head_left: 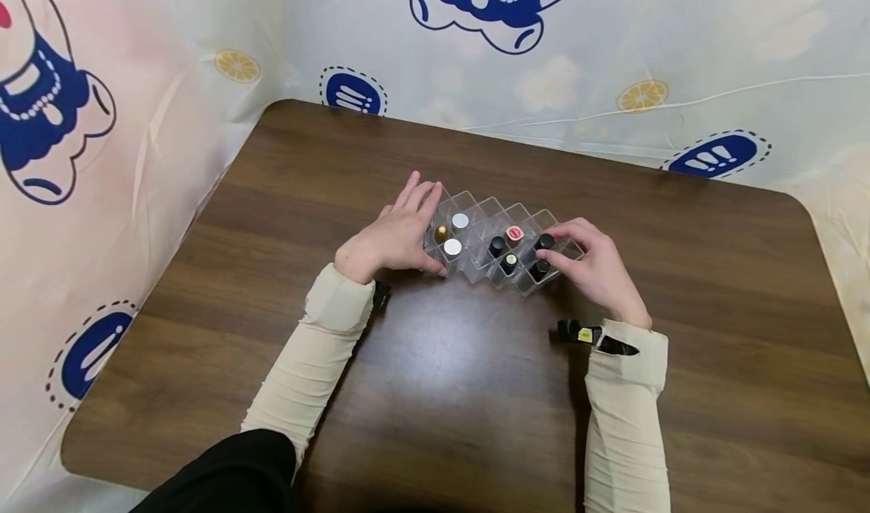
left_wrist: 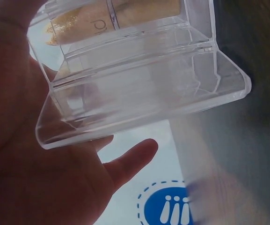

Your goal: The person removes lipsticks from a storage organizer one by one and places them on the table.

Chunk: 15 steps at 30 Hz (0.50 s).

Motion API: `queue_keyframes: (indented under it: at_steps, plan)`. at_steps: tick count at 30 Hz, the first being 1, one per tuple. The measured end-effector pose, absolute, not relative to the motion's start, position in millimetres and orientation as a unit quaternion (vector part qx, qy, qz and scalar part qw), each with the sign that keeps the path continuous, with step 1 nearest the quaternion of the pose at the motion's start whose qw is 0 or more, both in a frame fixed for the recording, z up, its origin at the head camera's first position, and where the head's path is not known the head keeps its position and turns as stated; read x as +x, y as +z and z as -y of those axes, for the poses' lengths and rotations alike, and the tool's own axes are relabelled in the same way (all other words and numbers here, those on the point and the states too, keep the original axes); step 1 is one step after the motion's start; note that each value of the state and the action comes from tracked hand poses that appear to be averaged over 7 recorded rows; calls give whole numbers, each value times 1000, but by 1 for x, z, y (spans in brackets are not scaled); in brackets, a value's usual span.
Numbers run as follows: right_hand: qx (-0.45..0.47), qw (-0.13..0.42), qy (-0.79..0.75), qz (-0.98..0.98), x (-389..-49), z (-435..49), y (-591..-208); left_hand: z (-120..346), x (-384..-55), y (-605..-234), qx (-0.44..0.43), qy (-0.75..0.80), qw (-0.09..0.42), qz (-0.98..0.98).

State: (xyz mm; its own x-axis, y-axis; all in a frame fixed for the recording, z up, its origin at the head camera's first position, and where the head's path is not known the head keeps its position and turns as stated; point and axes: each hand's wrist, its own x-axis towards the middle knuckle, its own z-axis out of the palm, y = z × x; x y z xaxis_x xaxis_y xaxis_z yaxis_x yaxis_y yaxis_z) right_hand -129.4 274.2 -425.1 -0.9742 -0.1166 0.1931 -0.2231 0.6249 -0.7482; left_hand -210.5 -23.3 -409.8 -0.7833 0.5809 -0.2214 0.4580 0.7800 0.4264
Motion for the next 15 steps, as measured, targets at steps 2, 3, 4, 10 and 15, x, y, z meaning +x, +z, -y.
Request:
queue_keyframes:
  at_steps: [2, 3, 4, 10, 15]
  plan:
    - [94, 63, 422, 900, -129, -274, -424, 23, -210, -410, 280, 180, 175, -927]
    - [93, 63, 421, 900, -128, -274, -423, 23, -210, -409, 279, 181, 177, -926]
    - [93, 63, 421, 900, -128, -273, -423, 23, -210, -409, 278, 182, 179, -926]
    - [88, 52, 426, 899, -126, -273, -421, 23, -209, -408, 276, 174, 184, -927]
    - [86, 53, 425, 900, -128, -272, -421, 24, -209, -408, 281, 165, 179, -928]
